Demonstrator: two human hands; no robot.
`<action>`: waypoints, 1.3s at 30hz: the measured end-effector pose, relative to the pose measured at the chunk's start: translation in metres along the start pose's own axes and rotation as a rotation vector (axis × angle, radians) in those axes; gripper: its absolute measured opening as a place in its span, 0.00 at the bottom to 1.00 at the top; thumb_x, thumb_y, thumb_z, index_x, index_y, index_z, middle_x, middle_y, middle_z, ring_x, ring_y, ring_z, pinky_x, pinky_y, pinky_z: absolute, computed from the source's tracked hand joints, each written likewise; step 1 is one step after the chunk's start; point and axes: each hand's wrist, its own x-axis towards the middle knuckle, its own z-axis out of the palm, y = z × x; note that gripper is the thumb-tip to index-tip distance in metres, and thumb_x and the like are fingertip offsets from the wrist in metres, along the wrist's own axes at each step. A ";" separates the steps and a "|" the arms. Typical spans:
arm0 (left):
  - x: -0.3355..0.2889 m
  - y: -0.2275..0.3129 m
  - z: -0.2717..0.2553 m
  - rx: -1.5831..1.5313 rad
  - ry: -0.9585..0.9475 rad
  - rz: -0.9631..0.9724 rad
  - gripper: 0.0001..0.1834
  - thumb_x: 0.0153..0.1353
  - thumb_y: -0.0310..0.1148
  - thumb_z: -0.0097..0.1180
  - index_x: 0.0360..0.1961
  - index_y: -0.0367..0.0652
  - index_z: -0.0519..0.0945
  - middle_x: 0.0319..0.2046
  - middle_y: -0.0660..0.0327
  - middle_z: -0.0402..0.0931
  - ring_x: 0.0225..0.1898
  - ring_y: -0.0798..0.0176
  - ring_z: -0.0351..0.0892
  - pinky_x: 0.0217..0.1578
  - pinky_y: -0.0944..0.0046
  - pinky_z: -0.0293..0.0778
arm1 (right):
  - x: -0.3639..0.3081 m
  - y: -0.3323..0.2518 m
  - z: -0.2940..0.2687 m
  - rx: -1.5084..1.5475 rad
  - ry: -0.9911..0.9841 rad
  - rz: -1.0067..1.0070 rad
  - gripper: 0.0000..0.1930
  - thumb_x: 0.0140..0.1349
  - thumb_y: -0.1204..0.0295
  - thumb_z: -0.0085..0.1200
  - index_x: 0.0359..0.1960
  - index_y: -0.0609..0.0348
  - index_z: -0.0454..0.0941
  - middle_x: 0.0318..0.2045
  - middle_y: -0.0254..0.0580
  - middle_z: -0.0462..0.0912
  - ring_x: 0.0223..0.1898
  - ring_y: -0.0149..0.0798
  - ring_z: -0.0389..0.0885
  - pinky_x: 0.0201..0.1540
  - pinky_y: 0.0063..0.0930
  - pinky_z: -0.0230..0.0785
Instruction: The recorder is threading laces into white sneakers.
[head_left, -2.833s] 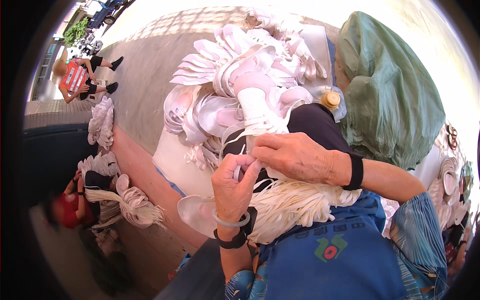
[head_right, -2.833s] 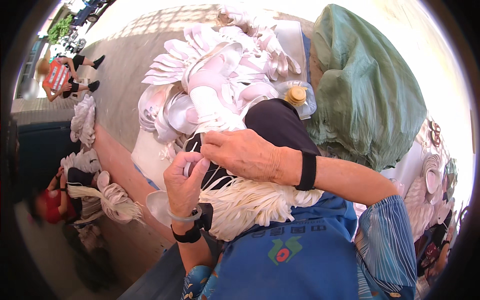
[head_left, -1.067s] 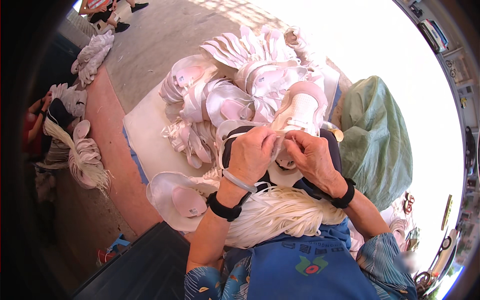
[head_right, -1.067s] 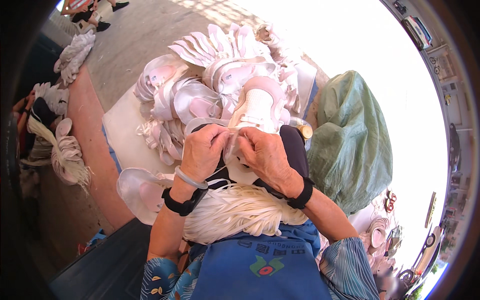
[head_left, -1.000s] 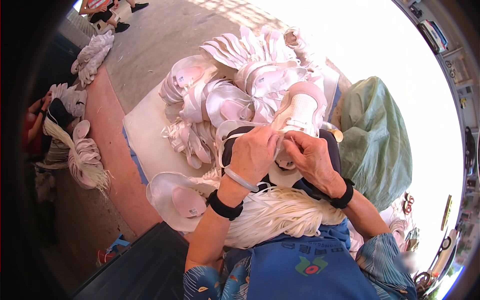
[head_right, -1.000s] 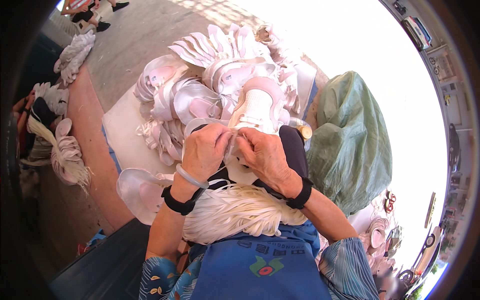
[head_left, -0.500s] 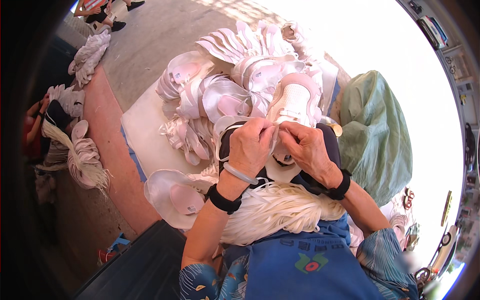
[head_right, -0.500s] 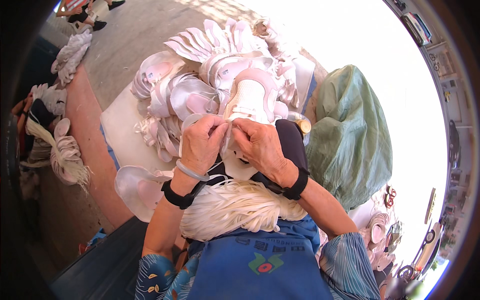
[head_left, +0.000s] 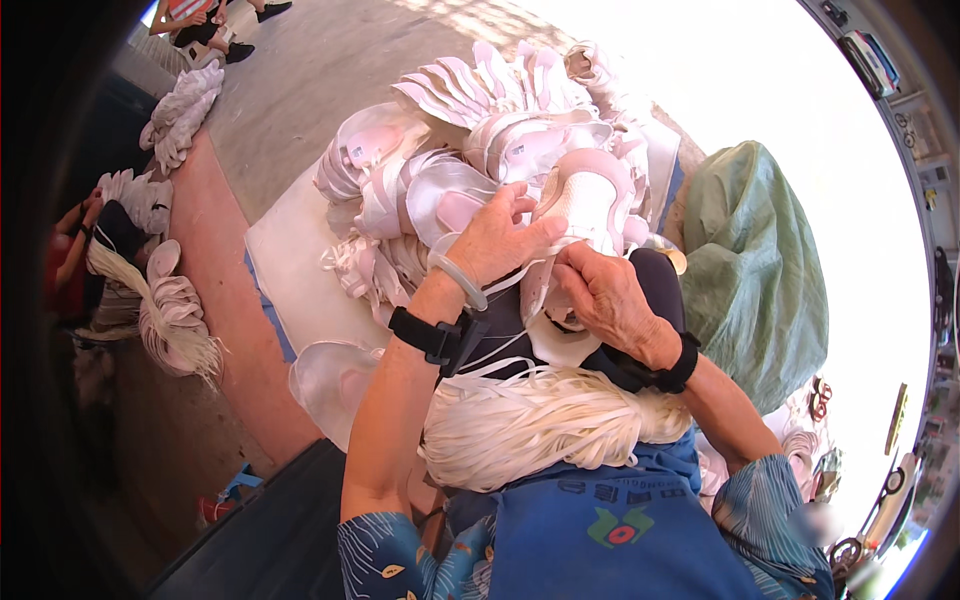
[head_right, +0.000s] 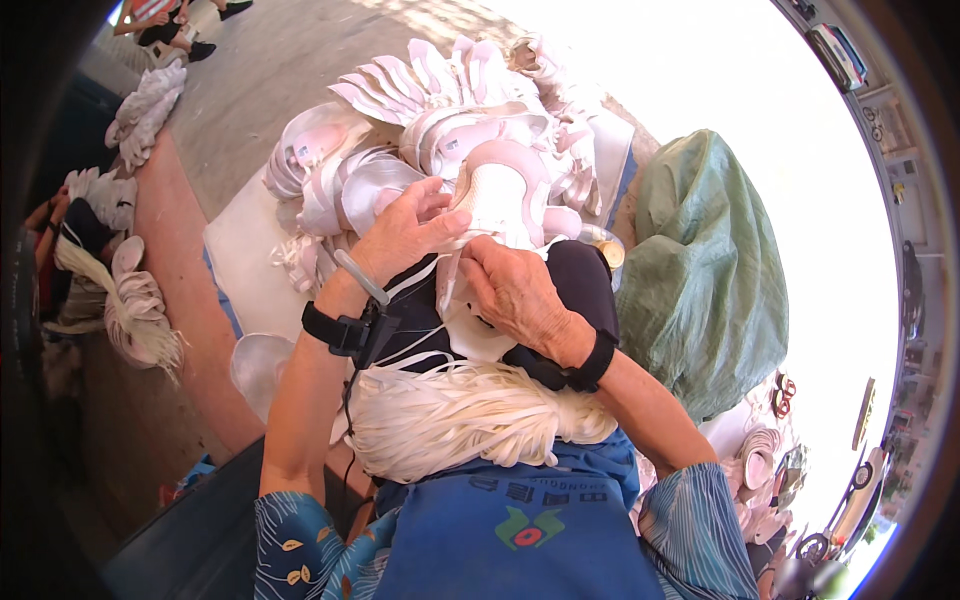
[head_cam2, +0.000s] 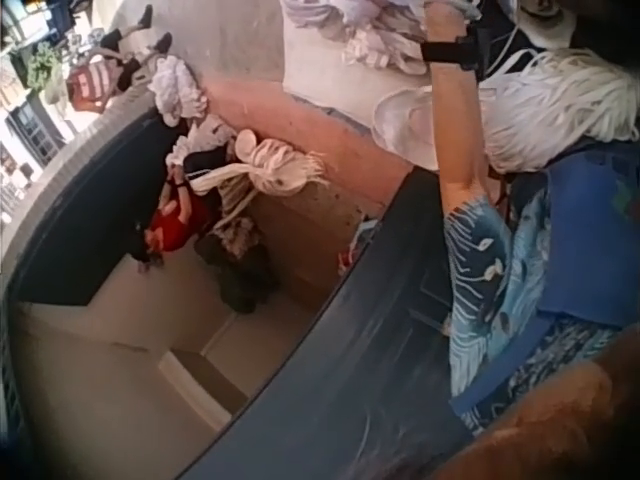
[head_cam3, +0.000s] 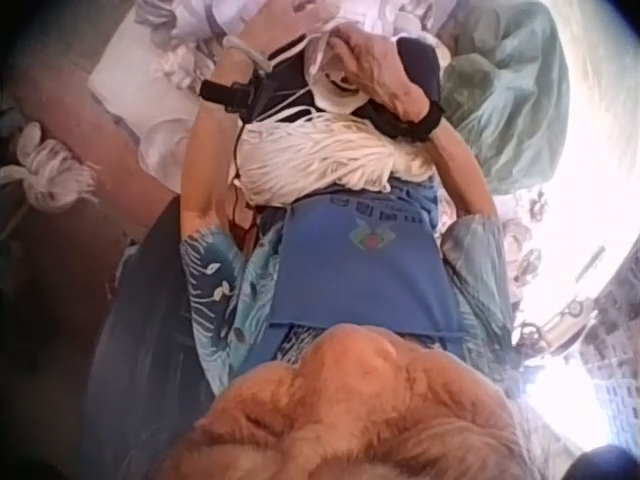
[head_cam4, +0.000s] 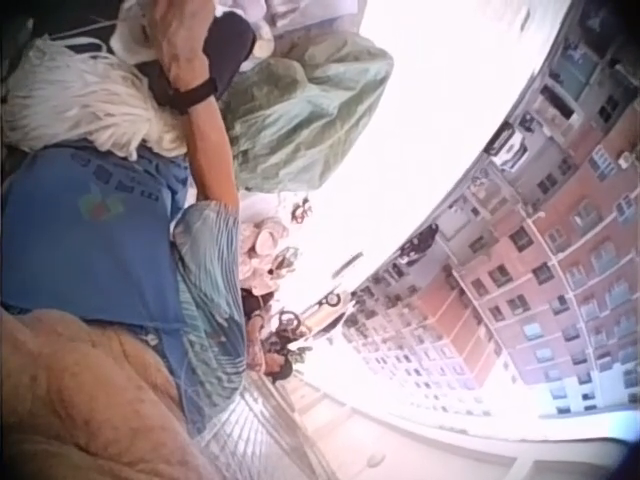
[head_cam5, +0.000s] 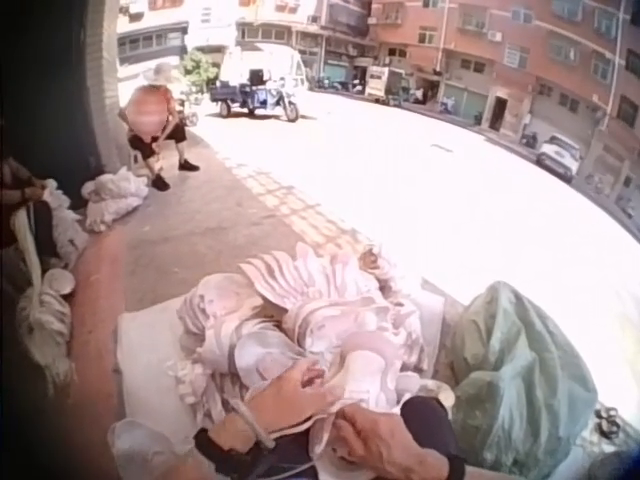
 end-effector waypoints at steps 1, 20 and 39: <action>0.008 -0.004 0.002 -0.087 -0.135 -0.060 0.42 0.52 0.52 0.62 0.54 0.25 0.65 0.48 0.40 0.73 0.49 0.53 0.76 0.47 0.62 0.72 | 0.000 0.000 0.000 -0.006 -0.016 0.000 0.06 0.61 0.72 0.47 0.32 0.61 0.73 0.21 0.54 0.76 0.26 0.55 0.77 0.30 0.41 0.69; 0.042 0.013 0.001 -0.212 -0.616 -0.345 0.24 0.59 0.43 0.59 0.48 0.34 0.76 0.40 0.63 0.78 0.39 0.72 0.75 0.43 0.71 0.71 | -0.032 0.023 -0.082 0.726 -0.204 0.310 0.13 0.70 0.63 0.44 0.32 0.60 0.74 0.18 0.21 0.65 0.16 0.16 0.61 0.16 0.13 0.52; 0.044 0.007 0.008 -0.194 -0.495 -0.458 0.18 0.62 0.41 0.56 0.43 0.34 0.76 0.34 0.64 0.76 0.33 0.74 0.74 0.32 0.71 0.73 | 0.006 0.015 -0.019 0.752 -0.181 0.042 0.14 0.69 0.66 0.41 0.27 0.60 0.71 0.17 0.36 0.74 0.19 0.30 0.73 0.27 0.26 0.68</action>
